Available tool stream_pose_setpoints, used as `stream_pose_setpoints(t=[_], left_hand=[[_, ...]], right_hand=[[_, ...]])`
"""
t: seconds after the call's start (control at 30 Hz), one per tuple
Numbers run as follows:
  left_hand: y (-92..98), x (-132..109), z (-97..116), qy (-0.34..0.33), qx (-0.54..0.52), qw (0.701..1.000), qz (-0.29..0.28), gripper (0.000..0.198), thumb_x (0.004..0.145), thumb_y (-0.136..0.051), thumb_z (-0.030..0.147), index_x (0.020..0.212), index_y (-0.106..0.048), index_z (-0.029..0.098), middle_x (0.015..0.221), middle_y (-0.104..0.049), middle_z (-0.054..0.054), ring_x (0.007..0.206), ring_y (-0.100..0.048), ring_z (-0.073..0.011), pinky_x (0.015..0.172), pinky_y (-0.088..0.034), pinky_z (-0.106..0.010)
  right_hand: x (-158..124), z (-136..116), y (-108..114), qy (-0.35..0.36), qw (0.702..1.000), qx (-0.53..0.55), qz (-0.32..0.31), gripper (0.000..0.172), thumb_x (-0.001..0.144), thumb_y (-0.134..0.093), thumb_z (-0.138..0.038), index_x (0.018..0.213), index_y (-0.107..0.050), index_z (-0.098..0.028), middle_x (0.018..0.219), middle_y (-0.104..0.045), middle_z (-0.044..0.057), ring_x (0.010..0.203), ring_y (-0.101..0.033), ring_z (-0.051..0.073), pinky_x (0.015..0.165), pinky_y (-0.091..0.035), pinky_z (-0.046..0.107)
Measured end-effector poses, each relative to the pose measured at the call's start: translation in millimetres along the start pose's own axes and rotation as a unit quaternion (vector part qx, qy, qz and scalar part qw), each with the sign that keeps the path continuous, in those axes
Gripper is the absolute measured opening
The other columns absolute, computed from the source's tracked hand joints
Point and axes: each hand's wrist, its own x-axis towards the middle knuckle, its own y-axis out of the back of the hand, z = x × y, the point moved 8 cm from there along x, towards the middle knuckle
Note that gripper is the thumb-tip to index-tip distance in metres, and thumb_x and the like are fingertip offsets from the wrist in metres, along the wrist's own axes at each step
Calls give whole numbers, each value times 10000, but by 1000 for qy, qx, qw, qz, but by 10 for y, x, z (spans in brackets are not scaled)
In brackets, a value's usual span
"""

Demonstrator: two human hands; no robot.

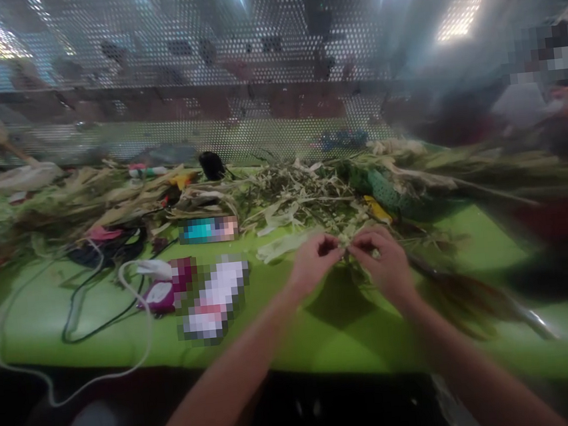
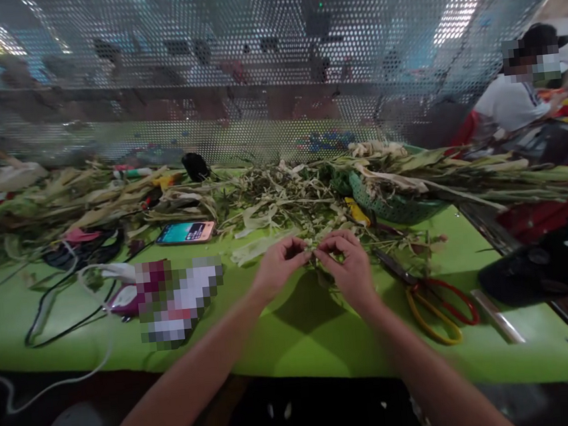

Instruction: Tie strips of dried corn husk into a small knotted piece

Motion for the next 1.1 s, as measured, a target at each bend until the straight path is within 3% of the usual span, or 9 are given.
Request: stream_pose_setpoints(t=[0.27, 0.47, 0.73, 0.87, 1.1], left_hand=[[-30, -41, 109, -14, -22, 1000, -14, 199, 810, -651, 328, 908, -622, 157, 848, -617, -20, 799, -557, -126, 766, -443, -272], [3, -45, 119, -8, 42, 999, -9, 198, 830, -619, 329, 928, -627, 158, 878, -634, -36, 811, -562, -141, 754, -442, -281], [4, -53, 119, -37, 100, 994, 2, 171, 850, -601, 327, 899, -617, 164, 867, -655, -38, 805, -580, -157, 739, -448, -289], [-10, -88, 222, -77, 202, 976, 2, 139, 875, -573, 308, 913, -622, 184, 879, -668, -34, 798, -576, -165, 729, -425, -291], [-30, -133, 394, -118, 341, 932, -19, 122, 911, -499, 251, 919, -609, 198, 904, -658, -55, 832, -570, -193, 723, -397, -306]], right_hand=[[-33, 206, -27, -90, 991, 101, -10, 120, 818, -703, -324, 825, -656, -213, 905, -595, 29, 838, -559, 176, 738, -447, 299], [-81, 312, -80, -146, 982, 115, -30, 193, 795, -718, -382, 854, -656, -209, 823, -620, 23, 759, -559, 170, 689, -461, 293], [-82, 132, -128, -116, 990, 68, -45, 249, 751, -715, -292, 969, -630, -207, 905, -681, 38, 808, -643, 191, 725, -506, 320], [-101, 164, -131, -125, 989, 67, -40, 225, 736, -694, -252, 947, -637, -201, 869, -684, 33, 762, -636, 178, 705, -508, 312], [-142, 352, -205, -218, 961, 158, -67, 265, 663, -745, -291, 895, -660, -196, 724, -654, 9, 633, -592, 150, 573, -468, 264]])
